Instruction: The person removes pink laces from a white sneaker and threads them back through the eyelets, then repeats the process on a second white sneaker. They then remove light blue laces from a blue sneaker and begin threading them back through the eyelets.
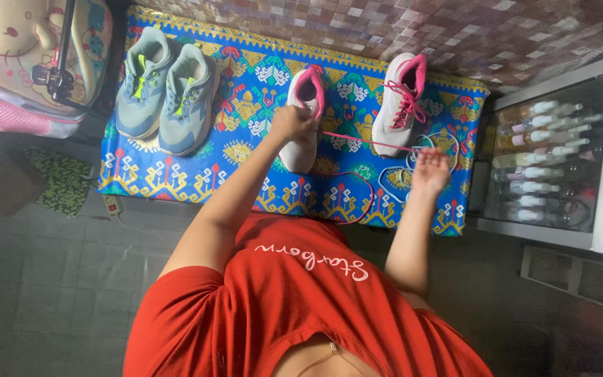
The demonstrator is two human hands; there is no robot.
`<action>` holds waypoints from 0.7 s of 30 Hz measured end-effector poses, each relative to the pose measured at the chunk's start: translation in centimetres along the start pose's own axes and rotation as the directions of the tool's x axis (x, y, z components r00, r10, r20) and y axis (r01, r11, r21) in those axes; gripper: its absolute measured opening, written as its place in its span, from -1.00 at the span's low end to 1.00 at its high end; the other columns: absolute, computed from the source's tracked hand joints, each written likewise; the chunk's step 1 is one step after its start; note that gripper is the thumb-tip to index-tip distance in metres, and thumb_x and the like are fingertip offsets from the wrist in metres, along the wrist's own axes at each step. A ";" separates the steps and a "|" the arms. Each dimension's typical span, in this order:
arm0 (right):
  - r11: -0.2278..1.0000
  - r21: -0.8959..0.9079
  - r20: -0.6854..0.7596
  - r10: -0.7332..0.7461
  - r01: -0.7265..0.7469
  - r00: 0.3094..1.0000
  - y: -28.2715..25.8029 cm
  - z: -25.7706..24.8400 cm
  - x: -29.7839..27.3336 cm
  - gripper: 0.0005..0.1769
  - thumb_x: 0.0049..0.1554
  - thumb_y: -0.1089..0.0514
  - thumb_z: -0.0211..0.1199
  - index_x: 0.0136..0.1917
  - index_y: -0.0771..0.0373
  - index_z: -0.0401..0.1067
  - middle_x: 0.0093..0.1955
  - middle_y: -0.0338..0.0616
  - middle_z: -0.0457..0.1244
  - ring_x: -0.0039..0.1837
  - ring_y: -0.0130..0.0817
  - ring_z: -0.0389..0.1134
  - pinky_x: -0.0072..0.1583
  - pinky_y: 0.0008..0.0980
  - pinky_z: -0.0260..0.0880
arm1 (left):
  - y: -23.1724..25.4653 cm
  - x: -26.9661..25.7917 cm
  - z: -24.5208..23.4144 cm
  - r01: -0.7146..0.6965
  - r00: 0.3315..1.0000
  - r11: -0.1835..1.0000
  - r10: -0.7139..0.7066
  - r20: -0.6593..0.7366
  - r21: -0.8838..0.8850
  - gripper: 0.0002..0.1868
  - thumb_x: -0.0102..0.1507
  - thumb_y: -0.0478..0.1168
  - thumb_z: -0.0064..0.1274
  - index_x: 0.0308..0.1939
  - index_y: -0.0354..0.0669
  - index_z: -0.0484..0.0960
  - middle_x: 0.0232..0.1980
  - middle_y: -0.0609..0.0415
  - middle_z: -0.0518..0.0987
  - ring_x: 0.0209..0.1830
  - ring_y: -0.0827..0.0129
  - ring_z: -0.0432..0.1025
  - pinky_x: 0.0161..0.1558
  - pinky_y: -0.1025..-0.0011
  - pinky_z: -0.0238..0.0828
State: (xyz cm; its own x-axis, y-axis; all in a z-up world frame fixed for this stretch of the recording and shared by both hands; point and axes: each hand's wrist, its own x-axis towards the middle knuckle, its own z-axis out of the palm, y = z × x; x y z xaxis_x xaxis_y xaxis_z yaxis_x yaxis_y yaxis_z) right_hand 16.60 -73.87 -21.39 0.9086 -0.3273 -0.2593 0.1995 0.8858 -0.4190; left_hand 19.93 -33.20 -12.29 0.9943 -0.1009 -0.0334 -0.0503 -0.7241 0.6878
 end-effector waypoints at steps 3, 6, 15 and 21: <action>0.988 -0.015 -0.065 -0.156 0.156 0.986 -6.9 0.6 -1.3 -0.78 0.33 0.11 -0.07 -0.15 0.18 0.24 -0.28 -0.23 0.18 -0.22 -0.34 0.16 -0.07 -0.30 0.18 | -0.2 0.5 -1.1 0.063 0.993 0.996 -0.056 0.100 -0.064 -0.65 0.26 0.14 0.02 -0.09 0.13 0.77 -0.13 -0.08 0.69 -0.09 -0.04 0.56 -0.03 0.09 0.49; 0.856 -0.230 -0.128 -0.499 0.464 0.857 -10.3 1.6 -2.7 -0.64 0.38 -0.04 -0.11 -0.19 0.15 0.20 -0.38 -0.33 0.02 -0.37 -0.46 -0.06 -0.21 -0.34 0.02 | -0.7 0.6 -1.4 0.038 0.995 0.996 -0.031 0.093 -0.076 -0.62 0.28 0.12 -0.03 0.01 0.14 0.75 -0.08 -0.09 0.69 -0.05 -0.04 0.56 -0.02 0.10 0.48; -0.150 -0.693 0.313 -0.944 0.706 0.107 -11.0 6.0 -2.7 -0.65 0.41 0.01 -0.03 0.21 0.35 0.35 0.26 0.11 0.26 0.28 -0.20 0.32 0.39 -0.19 0.33 | -2.0 -0.8 0.1 -0.244 0.969 0.970 0.244 -0.039 0.018 -0.67 0.27 0.00 0.09 0.07 0.05 0.65 -0.08 -0.06 0.68 -0.11 -0.04 0.56 -0.08 0.00 0.46; 0.153 -0.731 0.653 -0.125 0.665 0.747 8.3 10.8 -2.2 -0.76 0.37 0.19 0.21 0.23 0.38 0.47 0.14 -0.09 0.40 0.13 -0.40 0.43 0.24 -0.39 0.46 | -1.9 -0.1 1.9 -0.183 0.954 0.982 0.190 -0.231 0.054 -0.66 0.22 -0.03 0.24 -0.08 -0.09 0.53 -0.24 -0.11 0.61 -0.25 -0.10 0.53 -0.23 -0.02 0.42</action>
State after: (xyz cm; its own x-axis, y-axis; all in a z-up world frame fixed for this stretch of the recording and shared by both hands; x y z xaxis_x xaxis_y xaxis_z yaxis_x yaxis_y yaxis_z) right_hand 20.19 -62.21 -14.92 0.8933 -0.1401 0.4270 0.3664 -0.3231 -0.8726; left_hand 19.75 -33.08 -15.02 0.9608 -0.0765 0.2665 -0.2362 -0.7291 0.6423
